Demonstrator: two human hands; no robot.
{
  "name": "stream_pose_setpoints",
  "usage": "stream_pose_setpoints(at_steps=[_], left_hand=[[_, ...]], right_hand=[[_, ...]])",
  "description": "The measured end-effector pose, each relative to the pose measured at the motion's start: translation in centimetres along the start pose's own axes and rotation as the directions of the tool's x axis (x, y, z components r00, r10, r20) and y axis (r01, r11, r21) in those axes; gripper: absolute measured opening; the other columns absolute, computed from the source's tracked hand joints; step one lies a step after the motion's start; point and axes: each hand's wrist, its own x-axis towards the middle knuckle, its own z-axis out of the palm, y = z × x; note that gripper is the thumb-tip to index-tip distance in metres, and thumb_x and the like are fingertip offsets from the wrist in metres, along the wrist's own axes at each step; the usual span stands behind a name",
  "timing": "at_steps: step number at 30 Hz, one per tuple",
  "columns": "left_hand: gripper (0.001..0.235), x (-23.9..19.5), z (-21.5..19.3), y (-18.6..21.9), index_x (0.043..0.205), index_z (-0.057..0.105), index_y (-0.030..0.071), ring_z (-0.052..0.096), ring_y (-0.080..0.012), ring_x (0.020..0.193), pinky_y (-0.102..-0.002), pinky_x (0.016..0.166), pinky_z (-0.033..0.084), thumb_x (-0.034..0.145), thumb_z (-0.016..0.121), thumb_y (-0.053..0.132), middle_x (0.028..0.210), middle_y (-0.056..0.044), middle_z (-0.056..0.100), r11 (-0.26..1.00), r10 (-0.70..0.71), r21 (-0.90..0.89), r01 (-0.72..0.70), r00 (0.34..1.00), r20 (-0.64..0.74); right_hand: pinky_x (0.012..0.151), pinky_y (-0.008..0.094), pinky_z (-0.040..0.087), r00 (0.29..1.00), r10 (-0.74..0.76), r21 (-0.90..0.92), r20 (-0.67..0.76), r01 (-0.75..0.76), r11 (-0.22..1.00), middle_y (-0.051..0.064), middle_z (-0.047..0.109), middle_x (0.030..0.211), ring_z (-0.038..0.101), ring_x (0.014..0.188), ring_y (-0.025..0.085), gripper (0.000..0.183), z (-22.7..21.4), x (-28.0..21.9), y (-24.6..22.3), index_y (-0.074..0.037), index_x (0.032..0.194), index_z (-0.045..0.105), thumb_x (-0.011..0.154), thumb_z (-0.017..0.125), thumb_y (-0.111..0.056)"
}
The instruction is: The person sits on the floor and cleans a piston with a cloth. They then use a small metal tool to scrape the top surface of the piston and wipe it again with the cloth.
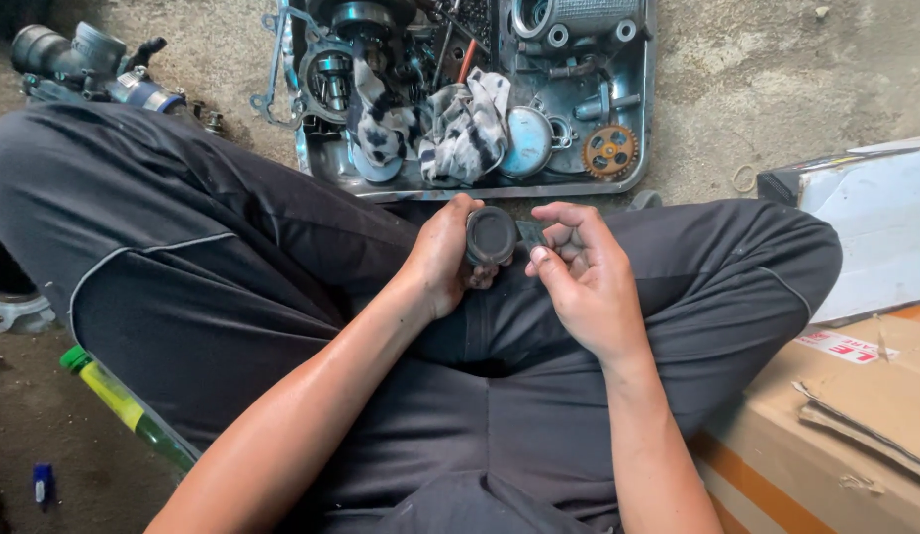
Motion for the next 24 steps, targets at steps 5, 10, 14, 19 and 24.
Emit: stream_pose_setpoints(at_steps=[5,10,14,19,24], left_hand=[[0.033,-0.8,0.6,0.5,0.106,0.054,0.019,0.046,-0.0171,0.045,-0.03,0.041,0.032,0.099,0.034,0.044,0.066,-0.012,0.062,1.0,0.003,0.008,-0.003,0.997,-0.072],[0.038,0.4,-0.5,-0.6,0.094,0.057,0.009,0.046,-0.0178,0.041,-0.03,0.037,0.034,0.101,0.04,0.043,0.062,-0.011,0.059,1.0,0.002,0.022,-0.002,1.0,0.014],[0.042,0.5,-0.3,-0.4,0.089,0.058,0.01,0.049,-0.0176,0.042,-0.03,0.038,0.037,0.1,0.043,0.048,0.062,-0.007,0.059,1.0,-0.016,0.009,0.016,1.0,0.016],[0.045,0.1,-0.3,-0.3,0.095,0.062,0.009,0.055,-0.0172,0.05,-0.029,0.043,0.041,0.101,0.044,0.05,0.07,-0.006,0.064,0.999,0.03,0.014,-0.031,0.999,0.042],[0.042,-0.4,-0.2,0.0,0.099,0.064,0.009,0.059,-0.0168,0.059,-0.029,0.049,0.045,0.102,0.043,0.045,0.078,-0.004,0.067,0.999,0.036,0.027,-0.038,0.996,0.082]], right_hand=[[0.076,0.021,0.05,1.0,0.025,0.028,-0.018,-0.024,0.999,0.002,0.06,0.098,0.061,0.086,0.006,0.036,0.3,0.2,-0.1,-0.001,0.132,0.056,0.097,0.06,0.007],[0.073,0.02,0.05,0.999,0.033,-0.106,-0.014,-0.034,0.994,0.001,0.061,0.098,0.059,0.084,0.004,0.029,0.9,0.0,-0.9,-0.001,0.126,0.063,0.098,0.061,0.005],[0.085,0.022,0.052,0.98,-0.2,-0.263,0.008,0.195,0.945,0.003,0.066,0.107,0.062,0.098,0.007,0.025,1.0,0.2,-1.1,0.001,0.123,0.063,0.098,0.066,0.005],[0.072,0.021,0.051,0.997,-0.048,-0.175,-0.061,0.037,0.984,0.002,0.062,0.099,0.059,0.083,0.006,0.022,1.0,0.3,-1.0,0.0,0.12,0.066,0.098,0.066,0.002],[0.073,0.021,0.051,0.986,-0.152,-0.306,-0.075,0.123,0.944,0.003,0.062,0.101,0.06,0.084,0.007,0.019,0.9,0.4,-1.1,0.001,0.117,0.068,0.098,0.068,0.004]])
